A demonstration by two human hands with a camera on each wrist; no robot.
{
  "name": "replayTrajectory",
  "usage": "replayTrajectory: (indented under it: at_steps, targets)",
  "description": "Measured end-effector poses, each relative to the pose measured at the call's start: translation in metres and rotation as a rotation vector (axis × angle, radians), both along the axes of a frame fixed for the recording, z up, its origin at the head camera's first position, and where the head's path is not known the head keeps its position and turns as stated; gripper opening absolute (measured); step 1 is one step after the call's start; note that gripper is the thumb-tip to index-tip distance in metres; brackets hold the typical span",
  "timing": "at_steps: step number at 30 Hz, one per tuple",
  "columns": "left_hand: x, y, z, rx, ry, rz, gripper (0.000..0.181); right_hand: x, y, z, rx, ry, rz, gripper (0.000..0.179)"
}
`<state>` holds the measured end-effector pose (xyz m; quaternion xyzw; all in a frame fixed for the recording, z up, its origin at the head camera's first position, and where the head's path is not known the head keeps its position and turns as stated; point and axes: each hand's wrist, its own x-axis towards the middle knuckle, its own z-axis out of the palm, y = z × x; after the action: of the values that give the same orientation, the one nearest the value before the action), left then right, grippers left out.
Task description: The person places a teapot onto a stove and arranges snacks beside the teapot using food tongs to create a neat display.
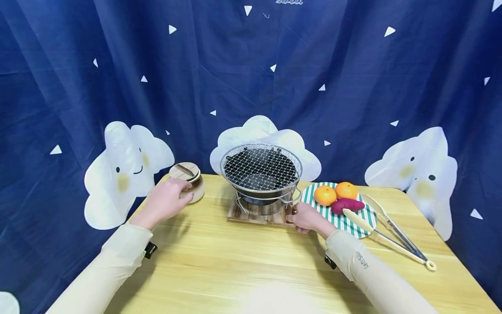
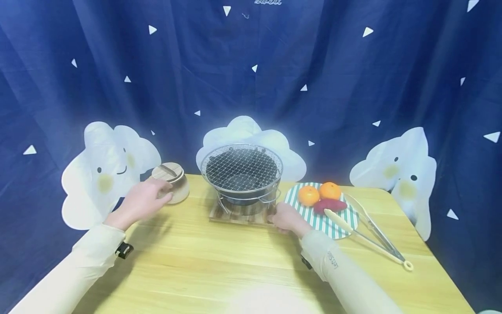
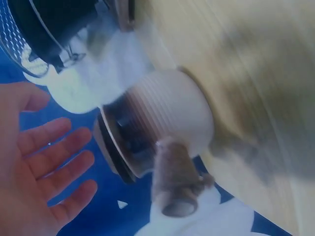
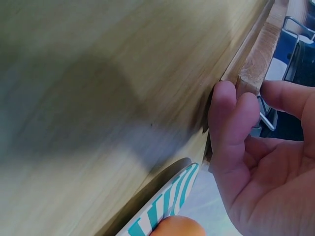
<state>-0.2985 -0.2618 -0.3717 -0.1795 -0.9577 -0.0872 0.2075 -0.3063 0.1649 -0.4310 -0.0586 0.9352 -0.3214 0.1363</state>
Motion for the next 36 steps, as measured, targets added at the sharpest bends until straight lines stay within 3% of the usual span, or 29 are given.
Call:
replayTrajectory:
  at_steps: [7,15,21,29,36]
  targets:
    - [-0.015,-0.029,-0.007,0.033,0.005,0.138,0.025,-0.002,-0.002,0.001,0.013,0.004,-0.003,0.018]
    - [-0.016,-0.049,-0.005,-0.036,-0.205,0.261,0.059,-0.001,-0.001,0.001,0.012,0.003,0.004,0.019]
    - [-0.019,-0.056,-0.007,-0.043,-0.275,0.285,0.063,-0.001,-0.001,0.001,0.014,0.0,-0.004,0.019]
    - [-0.028,-0.064,-0.014,-0.06,-0.372,0.289,0.054,0.0,-0.001,-0.002,0.017,-0.007,-0.004,0.017]
    - [-0.033,-0.065,-0.016,-0.077,-0.397,0.278,0.045,0.0,0.0,0.0,0.012,-0.007,-0.006,0.017]
